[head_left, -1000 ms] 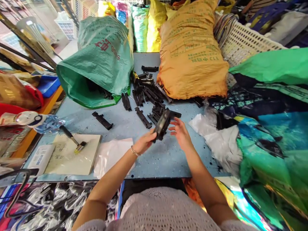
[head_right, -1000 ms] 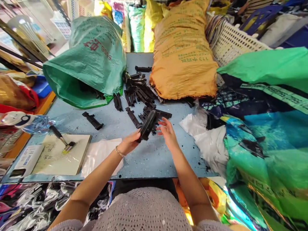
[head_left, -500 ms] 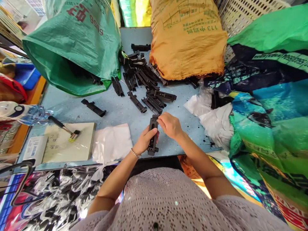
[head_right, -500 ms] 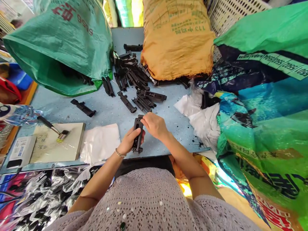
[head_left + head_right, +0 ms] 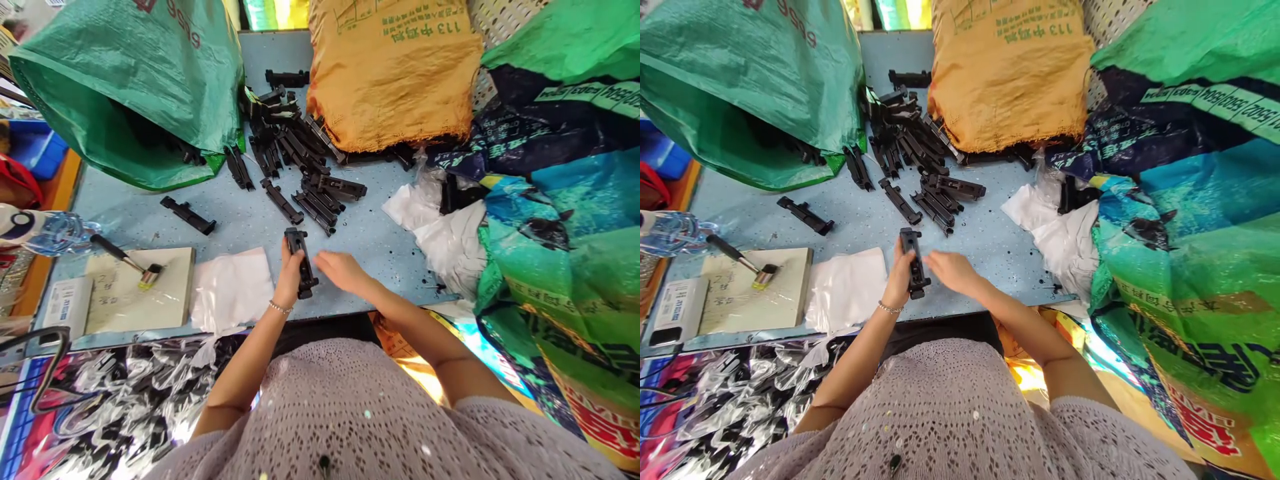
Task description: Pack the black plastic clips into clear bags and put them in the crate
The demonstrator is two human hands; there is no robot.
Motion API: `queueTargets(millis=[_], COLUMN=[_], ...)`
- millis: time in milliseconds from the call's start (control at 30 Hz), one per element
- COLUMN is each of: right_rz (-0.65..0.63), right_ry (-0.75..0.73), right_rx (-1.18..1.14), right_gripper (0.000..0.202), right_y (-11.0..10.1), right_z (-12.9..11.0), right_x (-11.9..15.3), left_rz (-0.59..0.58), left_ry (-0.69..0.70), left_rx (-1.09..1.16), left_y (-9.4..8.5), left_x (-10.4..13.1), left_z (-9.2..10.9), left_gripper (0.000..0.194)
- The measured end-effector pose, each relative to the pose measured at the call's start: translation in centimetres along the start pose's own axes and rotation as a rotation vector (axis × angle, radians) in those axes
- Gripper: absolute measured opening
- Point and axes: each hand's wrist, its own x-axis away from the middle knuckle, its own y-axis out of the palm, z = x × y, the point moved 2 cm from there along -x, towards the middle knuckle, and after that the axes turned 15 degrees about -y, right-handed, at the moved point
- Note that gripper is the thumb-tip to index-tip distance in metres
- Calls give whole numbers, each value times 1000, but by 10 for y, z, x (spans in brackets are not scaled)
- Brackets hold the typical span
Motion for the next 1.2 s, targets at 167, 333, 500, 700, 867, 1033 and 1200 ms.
queueTargets(millis=[167, 333, 500, 700, 867, 1033, 1200], right_rz=[233, 267, 171, 336, 284, 241, 49], right_ry=[193, 296, 149, 179, 244, 263, 64], right_rx=[282, -67, -298, -335, -624, -762, -330], right_gripper=[28, 28, 19, 34, 41, 50, 47], right_y=[-18, -15, -19, -37, -33, -27, -16], right_z=[65, 69, 5, -6, 9, 10, -15], right_x=[-53, -59, -22, -34, -43, -33, -7], left_rz=[60, -16, -3, -96, -105, -171, 3], left_ry=[96, 280, 409, 582, 629, 583, 405], left_rx=[-442, -326, 73, -195, -258, -246, -33], left_y=[32, 30, 1, 4, 1, 4, -6], left_x=[16, 8, -12, 8, 13, 12, 2], left_z=[-39, -25, 21, 22, 16, 19, 24], left_gripper=[97, 79, 79, 78, 78, 76, 72])
